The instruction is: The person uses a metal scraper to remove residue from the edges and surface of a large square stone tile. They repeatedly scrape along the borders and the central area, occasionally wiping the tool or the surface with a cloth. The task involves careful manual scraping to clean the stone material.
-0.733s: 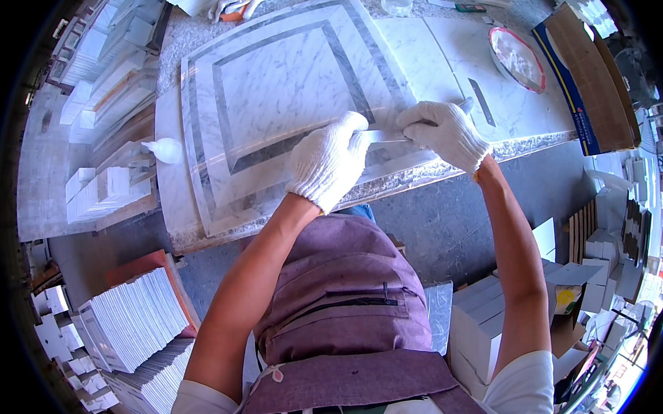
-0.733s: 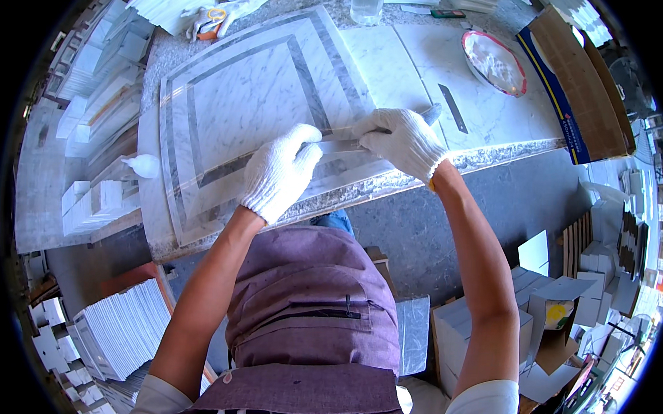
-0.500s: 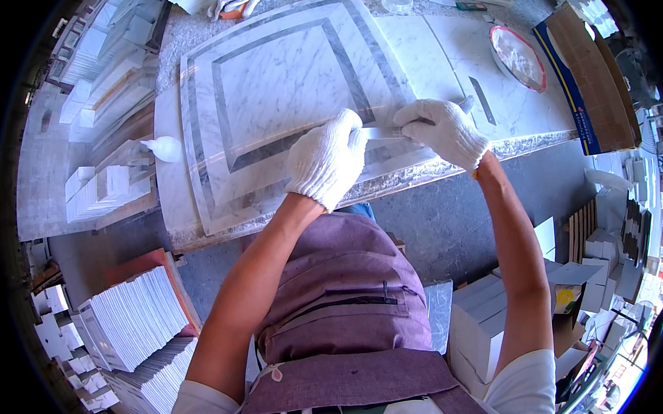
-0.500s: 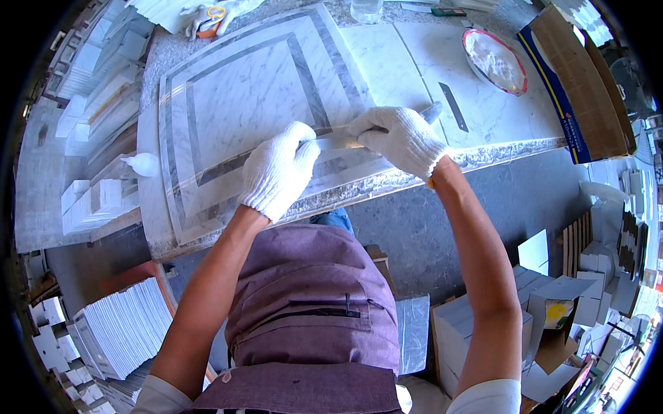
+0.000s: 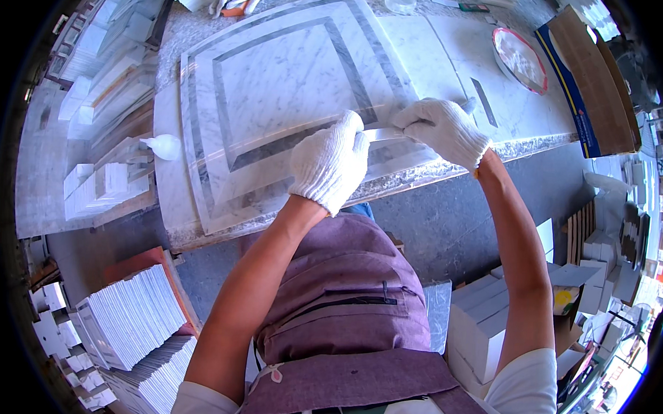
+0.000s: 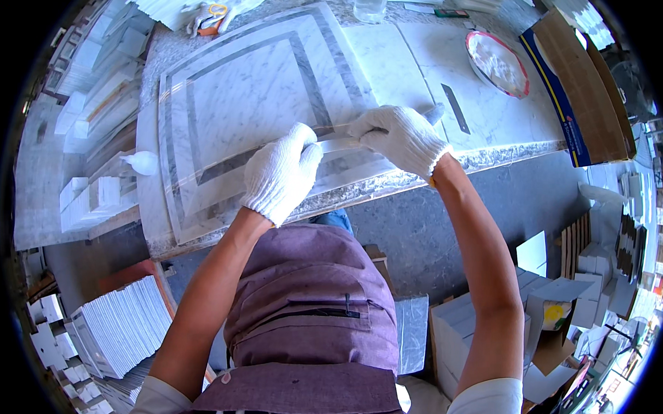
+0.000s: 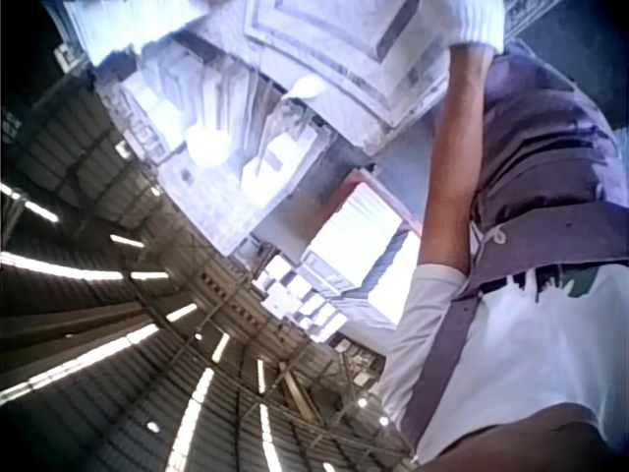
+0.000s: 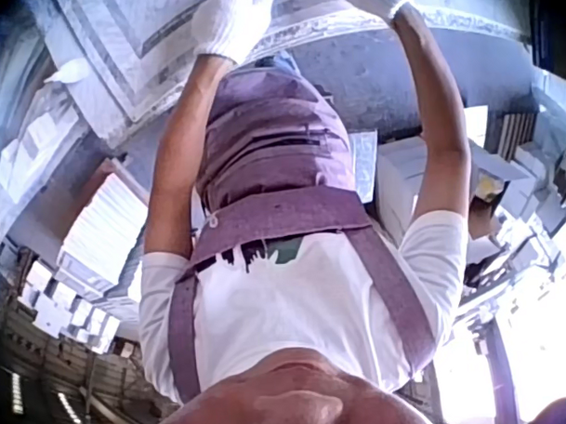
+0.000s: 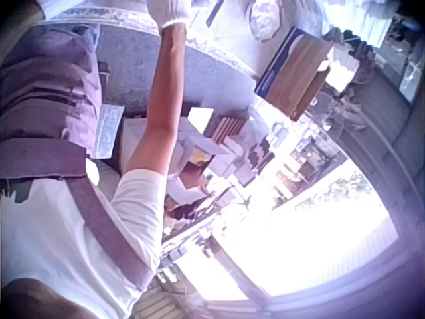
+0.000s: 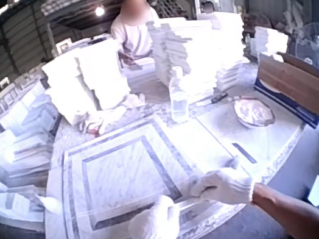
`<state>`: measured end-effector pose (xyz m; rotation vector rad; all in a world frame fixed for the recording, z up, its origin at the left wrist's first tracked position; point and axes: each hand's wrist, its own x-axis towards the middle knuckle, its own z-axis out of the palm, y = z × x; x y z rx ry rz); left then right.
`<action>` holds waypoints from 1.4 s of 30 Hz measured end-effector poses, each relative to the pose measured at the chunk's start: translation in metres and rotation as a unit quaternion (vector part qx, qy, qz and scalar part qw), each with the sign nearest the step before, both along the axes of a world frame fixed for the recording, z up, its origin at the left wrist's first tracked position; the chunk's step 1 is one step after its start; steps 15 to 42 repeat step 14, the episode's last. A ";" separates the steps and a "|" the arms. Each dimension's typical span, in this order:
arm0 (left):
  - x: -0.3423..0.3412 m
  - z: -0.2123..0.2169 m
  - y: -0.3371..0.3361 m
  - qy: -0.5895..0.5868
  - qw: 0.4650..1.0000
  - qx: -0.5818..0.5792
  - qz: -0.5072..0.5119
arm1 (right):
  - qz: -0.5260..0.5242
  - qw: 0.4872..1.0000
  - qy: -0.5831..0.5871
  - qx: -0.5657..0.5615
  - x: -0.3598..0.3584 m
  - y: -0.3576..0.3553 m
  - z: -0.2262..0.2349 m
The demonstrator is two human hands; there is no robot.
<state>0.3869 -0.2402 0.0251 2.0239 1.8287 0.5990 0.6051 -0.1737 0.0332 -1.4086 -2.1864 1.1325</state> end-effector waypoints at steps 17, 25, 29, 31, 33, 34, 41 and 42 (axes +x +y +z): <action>-0.002 0.003 0.003 0.010 0.999 -0.047 -0.017 | -0.007 1.000 -0.013 -0.021 -0.001 0.003 -0.004; -0.002 0.003 0.003 0.010 0.999 -0.047 -0.017 | -0.007 1.000 -0.013 -0.021 -0.001 0.003 -0.004; -0.002 0.003 0.003 0.010 0.999 -0.047 -0.017 | -0.007 1.000 -0.013 -0.021 -0.001 0.003 -0.004; -0.002 0.003 0.003 0.010 0.999 -0.047 -0.017 | -0.007 1.000 -0.013 -0.021 -0.001 0.003 -0.004; -0.002 0.003 0.003 0.010 0.999 -0.047 -0.017 | -0.007 1.000 -0.013 -0.021 -0.001 0.003 -0.004; -0.002 0.003 0.003 0.010 0.999 -0.047 -0.017 | -0.007 1.000 -0.013 -0.021 -0.001 0.003 -0.004; -0.002 0.003 0.003 0.010 0.999 -0.047 -0.017 | -0.007 1.000 -0.013 -0.021 -0.001 0.003 -0.004; -0.002 0.003 0.003 0.010 0.999 -0.047 -0.017 | -0.007 1.000 -0.013 -0.021 -0.001 0.003 -0.004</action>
